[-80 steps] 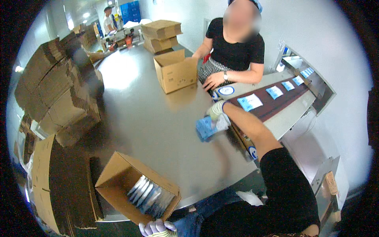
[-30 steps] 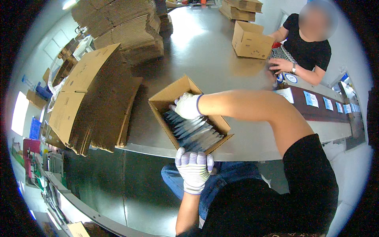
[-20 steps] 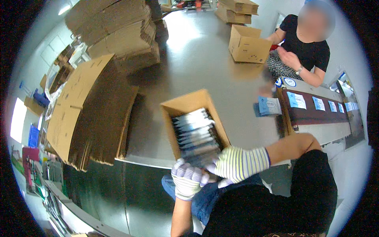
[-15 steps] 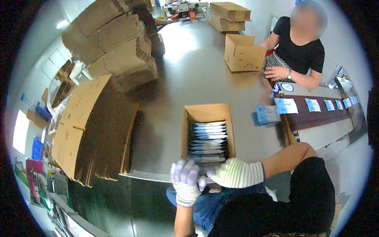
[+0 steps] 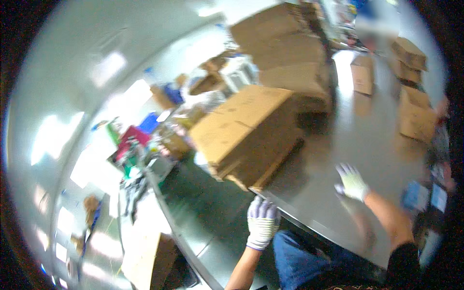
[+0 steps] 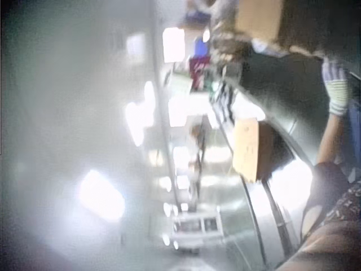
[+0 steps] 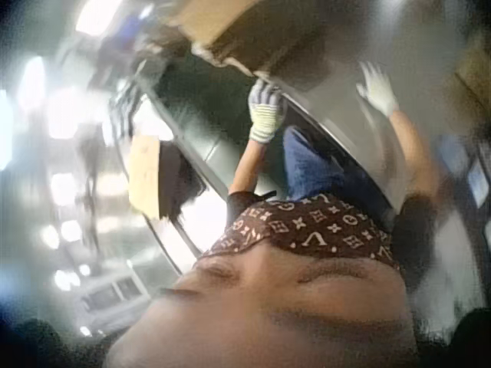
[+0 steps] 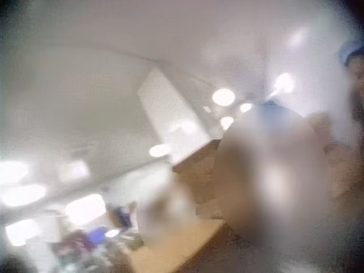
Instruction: The person picks up stacks of blue packaged items and places them into cardboard boxes on a metal table.
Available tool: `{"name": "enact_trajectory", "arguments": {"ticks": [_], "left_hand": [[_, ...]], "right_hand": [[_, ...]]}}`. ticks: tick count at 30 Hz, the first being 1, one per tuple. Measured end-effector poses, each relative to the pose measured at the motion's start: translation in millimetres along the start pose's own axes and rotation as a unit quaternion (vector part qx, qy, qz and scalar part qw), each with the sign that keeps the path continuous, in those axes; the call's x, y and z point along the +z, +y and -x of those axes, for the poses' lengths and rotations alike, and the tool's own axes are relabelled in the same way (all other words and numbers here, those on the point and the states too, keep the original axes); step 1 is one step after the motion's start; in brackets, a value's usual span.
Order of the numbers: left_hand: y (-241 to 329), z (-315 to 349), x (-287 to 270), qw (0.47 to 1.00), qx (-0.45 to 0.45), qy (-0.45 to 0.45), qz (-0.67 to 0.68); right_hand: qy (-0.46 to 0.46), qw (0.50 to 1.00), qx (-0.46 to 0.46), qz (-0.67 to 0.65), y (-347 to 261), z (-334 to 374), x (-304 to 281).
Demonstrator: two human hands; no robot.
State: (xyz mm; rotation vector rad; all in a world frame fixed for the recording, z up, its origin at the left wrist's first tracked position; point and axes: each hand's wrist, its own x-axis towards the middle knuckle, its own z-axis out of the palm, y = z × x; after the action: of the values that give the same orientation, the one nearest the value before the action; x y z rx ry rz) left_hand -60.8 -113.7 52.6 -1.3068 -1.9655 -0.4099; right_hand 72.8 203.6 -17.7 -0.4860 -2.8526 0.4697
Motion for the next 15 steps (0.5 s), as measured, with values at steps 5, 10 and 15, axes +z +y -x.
{"name": "enact_trajectory", "arguments": {"ticks": [5,10,15], "left_hand": [[-58.3,-21.4,-6.6,0.988,-0.011,0.123,-0.090],[-82.0,-86.5,-22.1,0.979,-0.134,0.093,-0.118],[-91.6,-119.9,-18.5,0.868,-0.332,0.184,0.321]], "right_hand": [[0.103,0.992,0.059,-0.050,13.7,66.1,74.6],[0.131,0.989,0.041,-0.060,17.4,84.9,58.6],[0.068,0.995,0.024,-0.063,16.5,70.7,66.5]]}}
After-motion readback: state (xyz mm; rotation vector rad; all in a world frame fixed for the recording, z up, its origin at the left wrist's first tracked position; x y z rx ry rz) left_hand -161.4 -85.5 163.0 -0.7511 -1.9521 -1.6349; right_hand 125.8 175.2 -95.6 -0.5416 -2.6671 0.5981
